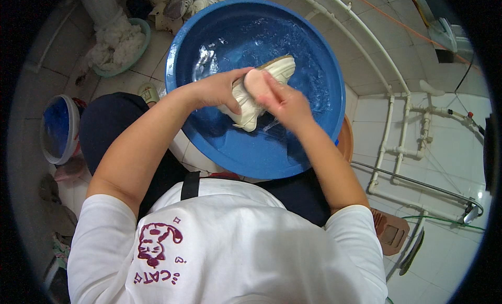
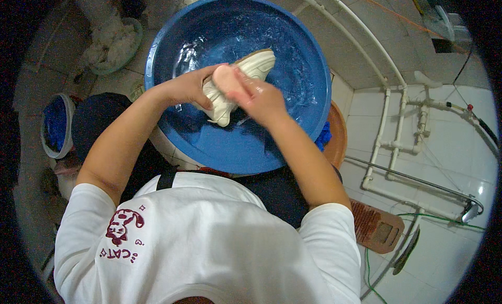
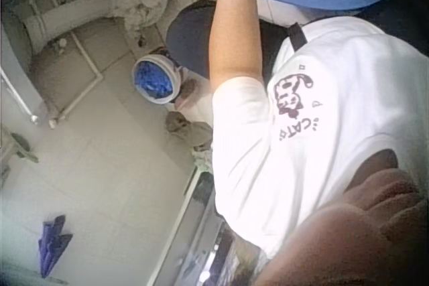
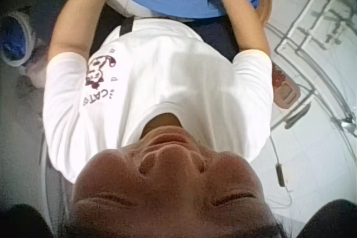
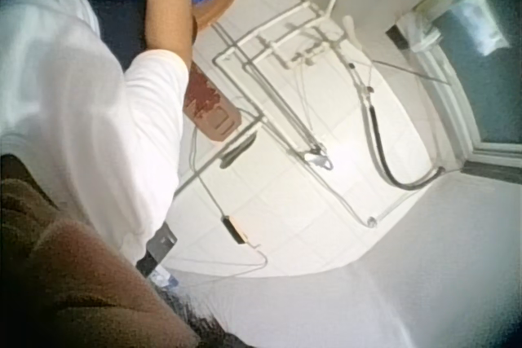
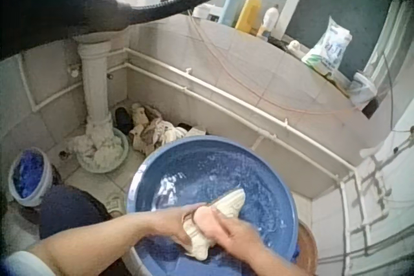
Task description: The person scrubs a pink slide sandal with a brush in a blue basin of water, then places it aside. They then pick up a white sneaker and scrub its exterior and interior with the same brush in the basin.
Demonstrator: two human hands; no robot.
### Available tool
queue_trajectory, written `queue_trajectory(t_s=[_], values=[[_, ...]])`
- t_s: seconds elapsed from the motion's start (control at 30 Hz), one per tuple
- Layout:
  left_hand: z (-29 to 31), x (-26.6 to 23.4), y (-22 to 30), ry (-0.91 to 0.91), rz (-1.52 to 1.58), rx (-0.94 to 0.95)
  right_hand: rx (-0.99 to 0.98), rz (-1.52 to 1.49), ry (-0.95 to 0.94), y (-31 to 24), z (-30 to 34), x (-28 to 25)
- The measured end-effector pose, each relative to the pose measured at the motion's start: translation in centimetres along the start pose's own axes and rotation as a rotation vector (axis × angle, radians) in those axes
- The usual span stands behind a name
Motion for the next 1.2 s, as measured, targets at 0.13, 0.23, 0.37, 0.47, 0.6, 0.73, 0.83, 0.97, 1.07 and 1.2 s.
queue_trajectory(t_s=[0.13, 0.23, 0.37, 0.47, 0.6, 0.73, 0.83, 0.97, 1.07, 1.2], values=[[-1.3, 0.0, -0.9, 0.031, -0.047, 0.036, 0.323, -0.028, 0.116, 6.0, -1.5, -1.3], [-0.6, -0.4, -1.3, 0.058, 0.076, -0.14, 0.181, 0.132, -0.068, -0.2, -0.7, -0.1], [-1.1, -0.3, -1.9, -0.01, 0.108, -0.102, 0.059, 0.104, 0.051, 0.1, -0.4, 0.1], [-1.6, 0.0, -1.6, 0.007, 0.05, -0.001, 0.314, 0.026, 0.05, 5.7, -1.3, -0.4], [-0.6, 0.2, -1.2, 0.02, 0.098, -0.029, 0.059, 0.03, 0.101, -1.0, 0.7, 0.9], [-1.0, 0.2, -1.5, 0.008, 0.139, -0.023, 0.323, 0.009, -0.001, 3.9, 0.2, 0.5], [-1.3, 0.1, -1.3, 0.016, 0.144, -0.026, 0.502, -0.11, 0.239, 10.7, -0.2, 0.1], [-0.9, 0.2, -0.7, 0.037, 0.13, -0.045, 0.642, -0.067, 0.115, 19.0, 0.2, 6.0], [-1.1, -0.2, -1.3, 0.052, 0.175, -0.057, 0.509, -0.018, -0.117, 20.0, 0.3, 9.1], [-1.1, -0.5, -1.2, 0.051, 0.169, -0.036, 0.573, -0.318, 0.242, 18.7, -0.6, 6.6]])
Point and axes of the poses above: each hand's wrist, its own z-axis away from the middle knuckle, its own x-axis out of the palm, y = z × x, the point moved 7 cm from there along -z, towards the middle knuckle, and after that the axes turned 10 degrees about z, right-handed, at the moved point
